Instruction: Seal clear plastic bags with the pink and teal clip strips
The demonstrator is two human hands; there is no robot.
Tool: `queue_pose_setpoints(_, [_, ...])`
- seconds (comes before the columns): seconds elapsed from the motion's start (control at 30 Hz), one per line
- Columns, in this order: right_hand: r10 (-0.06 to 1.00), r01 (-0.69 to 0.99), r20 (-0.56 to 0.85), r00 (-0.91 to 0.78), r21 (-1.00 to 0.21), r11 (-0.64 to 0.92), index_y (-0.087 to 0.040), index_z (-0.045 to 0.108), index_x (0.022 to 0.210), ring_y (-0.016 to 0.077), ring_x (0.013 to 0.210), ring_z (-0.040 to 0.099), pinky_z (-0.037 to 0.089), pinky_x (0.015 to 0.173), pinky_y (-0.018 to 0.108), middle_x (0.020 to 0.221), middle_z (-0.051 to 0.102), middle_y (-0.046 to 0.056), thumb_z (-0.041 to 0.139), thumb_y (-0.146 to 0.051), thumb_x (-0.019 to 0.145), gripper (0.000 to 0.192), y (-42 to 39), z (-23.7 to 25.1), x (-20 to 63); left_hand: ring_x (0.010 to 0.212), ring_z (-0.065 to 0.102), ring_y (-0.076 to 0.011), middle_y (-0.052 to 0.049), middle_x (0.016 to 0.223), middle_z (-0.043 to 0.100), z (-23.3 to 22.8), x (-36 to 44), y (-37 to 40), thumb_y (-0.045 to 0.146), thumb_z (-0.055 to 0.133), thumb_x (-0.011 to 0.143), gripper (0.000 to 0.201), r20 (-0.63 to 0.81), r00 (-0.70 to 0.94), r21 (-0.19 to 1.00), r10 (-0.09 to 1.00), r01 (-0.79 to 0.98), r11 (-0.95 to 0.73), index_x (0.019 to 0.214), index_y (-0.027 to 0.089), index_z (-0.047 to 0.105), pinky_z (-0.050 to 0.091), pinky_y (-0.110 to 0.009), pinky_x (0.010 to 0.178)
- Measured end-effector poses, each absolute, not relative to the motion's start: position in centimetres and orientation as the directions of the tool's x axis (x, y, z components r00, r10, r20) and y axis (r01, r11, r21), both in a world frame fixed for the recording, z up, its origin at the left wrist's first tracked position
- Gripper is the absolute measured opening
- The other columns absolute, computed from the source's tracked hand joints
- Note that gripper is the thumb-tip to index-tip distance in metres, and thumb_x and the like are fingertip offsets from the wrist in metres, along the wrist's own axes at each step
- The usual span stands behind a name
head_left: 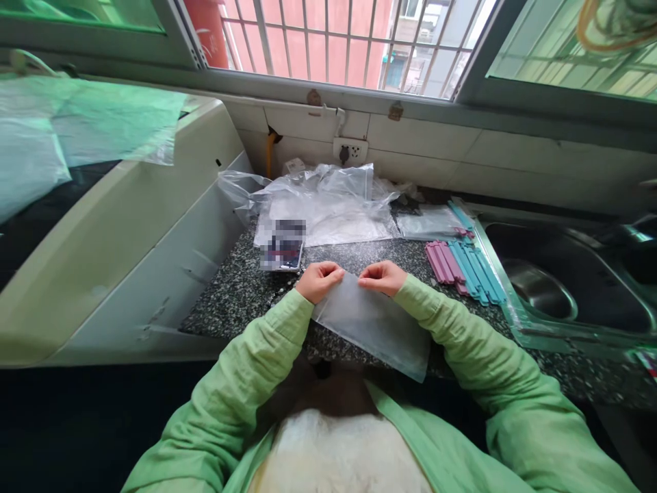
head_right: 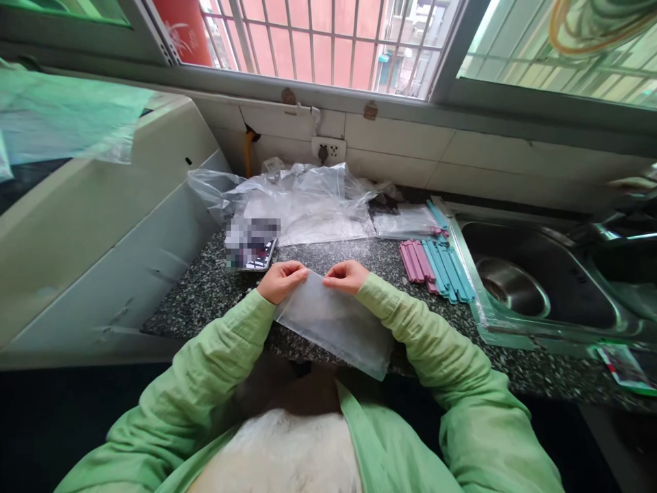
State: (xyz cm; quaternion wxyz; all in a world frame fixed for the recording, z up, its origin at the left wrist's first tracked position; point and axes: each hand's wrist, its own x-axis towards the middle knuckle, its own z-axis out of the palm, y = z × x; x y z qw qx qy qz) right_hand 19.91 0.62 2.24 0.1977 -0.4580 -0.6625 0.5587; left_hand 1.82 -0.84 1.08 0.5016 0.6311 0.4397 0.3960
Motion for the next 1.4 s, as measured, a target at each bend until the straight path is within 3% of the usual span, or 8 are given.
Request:
queue_pose_setpoints(0.43, [0.830, 0.368, -0.260, -0.494, -0.927, -0.072, -0.011, 0.054, 0.055, 0.0034, 0.046, 0.033, 0.022, 0.046, 0.021, 0.046, 0.044, -0.006, 0.066, -0.047, 0.045, 0.039, 1.4, 2.2, 20.3, 0.047, 0.030, -0.0058, 0.005, 0.046, 0.036, 1.2, 1.3, -1.2, 0.041, 0.052, 0.065, 0.032, 0.089, 0.254, 0.980, 0.963, 0.153, -0.131, 0.049, 0.014, 0.046, 0.024, -0.020, 0.046])
queue_pose_setpoints(0.67, [0.821, 0.361, -0.281, -0.497, -0.927, -0.099, -0.010, 0.056, 0.057, 0.0041, 0.047, 0.036, 0.025, 0.047, 0.021, 0.047, 0.047, -0.005, 0.067, -0.048, 0.043, 0.042, 1.6, 1.9, 20.3, 0.046, 0.030, -0.0058, 0.005, 0.044, 0.036, 1.5, 1.3, -1.2, 0.043, 0.054, 0.061, 0.033, 0.043, 0.233, 0.984, 0.972, 0.161, -0.082, 0.048, 0.014, 0.046, 0.024, -0.020, 0.045])
queue_pose_setpoints(0.87, [0.803, 0.413, -0.338, -0.491, -0.902, -0.128, -0.010, 0.058, 0.061, 0.0031, 0.043, 0.032, 0.019, 0.043, 0.021, 0.045, 0.045, -0.006, 0.067, -0.046, 0.045, 0.041, 1.8, 1.8, 20.9, 0.045, 0.029, -0.0049, 0.005, 0.045, 0.036, 1.6, 1.0, -1.0, 0.045, 0.057, 0.058, 0.035, 0.021, 0.203, 0.996, 0.979, 0.083, -0.038, 0.048, 0.013, 0.046, 0.023, -0.020, 0.044])
queue_pose_setpoints(1.07, [0.821, 0.324, -0.270, -0.502, -0.939, -0.111, -0.011, 0.056, 0.056, 0.0045, 0.048, 0.038, 0.026, 0.048, 0.021, 0.049, 0.049, -0.004, 0.068, -0.044, 0.044, 0.038, 1.7, 1.6, 20.9, 0.045, 0.028, -0.0041, 0.005, 0.045, 0.036, 1.4, 0.8, -0.9, 0.047, 0.059, 0.056, 0.037, -0.007, 0.188, 1.000, 0.982, 0.028, 0.001, 0.048, 0.013, 0.046, 0.021, -0.019, 0.043])
queue_pose_setpoints(1.4, [0.808, 0.341, -0.240, -0.538, -0.939, -0.051, -0.011, 0.055, 0.056, 0.0043, 0.048, 0.038, 0.027, 0.048, 0.020, 0.050, 0.049, -0.004, 0.066, -0.041, 0.049, 0.033, 2.3, 0.4, 21.0, 0.044, 0.027, -0.0040, 0.006, 0.043, 0.035, 1.8, 1.2, -1.1, 0.048, 0.061, 0.051, 0.039, -0.027, 0.157, 1.000, 0.987, 0.016, 0.024, 0.046, 0.013, 0.046, 0.020, -0.020, 0.043])
